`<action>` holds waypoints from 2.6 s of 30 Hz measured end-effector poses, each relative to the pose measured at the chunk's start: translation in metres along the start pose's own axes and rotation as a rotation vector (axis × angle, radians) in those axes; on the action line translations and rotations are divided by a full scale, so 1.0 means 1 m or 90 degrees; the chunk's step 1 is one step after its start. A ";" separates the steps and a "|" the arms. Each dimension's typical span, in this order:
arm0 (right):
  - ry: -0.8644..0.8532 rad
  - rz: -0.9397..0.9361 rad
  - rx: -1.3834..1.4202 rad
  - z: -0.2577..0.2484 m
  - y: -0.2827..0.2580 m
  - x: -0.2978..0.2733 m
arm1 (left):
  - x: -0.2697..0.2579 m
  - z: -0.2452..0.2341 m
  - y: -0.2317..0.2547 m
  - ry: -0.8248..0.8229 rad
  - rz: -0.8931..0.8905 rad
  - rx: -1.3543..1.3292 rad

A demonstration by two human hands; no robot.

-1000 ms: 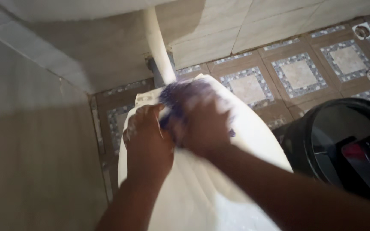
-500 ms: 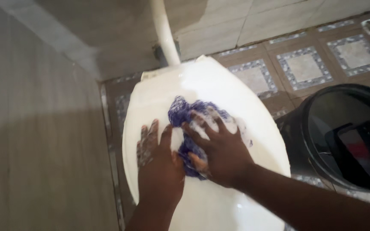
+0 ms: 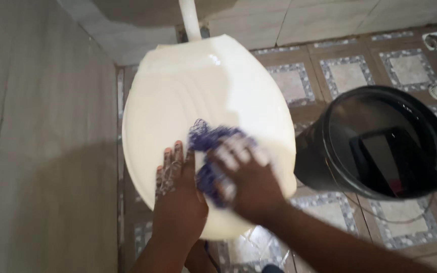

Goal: The person cleans a toilet by hand with a blue mesh cloth and soapy water, wiping the lid and seat, lifting the seat to scrub the rim, and then scrubbing the exterior and tank.

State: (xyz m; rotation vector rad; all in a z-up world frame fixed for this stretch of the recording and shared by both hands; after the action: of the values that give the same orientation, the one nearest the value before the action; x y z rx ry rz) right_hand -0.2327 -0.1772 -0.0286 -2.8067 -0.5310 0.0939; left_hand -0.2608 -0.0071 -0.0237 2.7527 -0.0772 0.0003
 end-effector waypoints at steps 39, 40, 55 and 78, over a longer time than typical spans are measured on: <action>-0.107 0.351 0.096 -0.016 -0.020 -0.034 | -0.023 -0.018 0.036 -0.452 0.157 -0.123; -0.097 0.286 0.087 -0.019 -0.020 -0.036 | -0.020 -0.022 0.034 -0.440 0.134 -0.180; -0.041 0.397 0.143 -0.059 0.010 0.004 | 0.002 -0.007 0.071 -0.135 0.245 -0.138; -0.036 0.558 0.189 -0.212 -0.001 0.064 | 0.054 -0.166 0.159 -0.199 -0.025 -0.186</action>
State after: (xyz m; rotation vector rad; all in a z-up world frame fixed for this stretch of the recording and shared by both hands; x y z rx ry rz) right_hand -0.1490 -0.2090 0.1741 -2.5259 0.6740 0.3869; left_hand -0.2142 -0.0942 0.1902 2.4391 -0.0986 -0.4193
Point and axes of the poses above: each hand's wrist, its own x-axis towards the middle knuckle, its own z-axis out of the palm, y = z × x, the point moved 2 cm from there along x, towards the middle knuckle, and after that the axes turned 1 degree about -z, right-handed, at the moved point
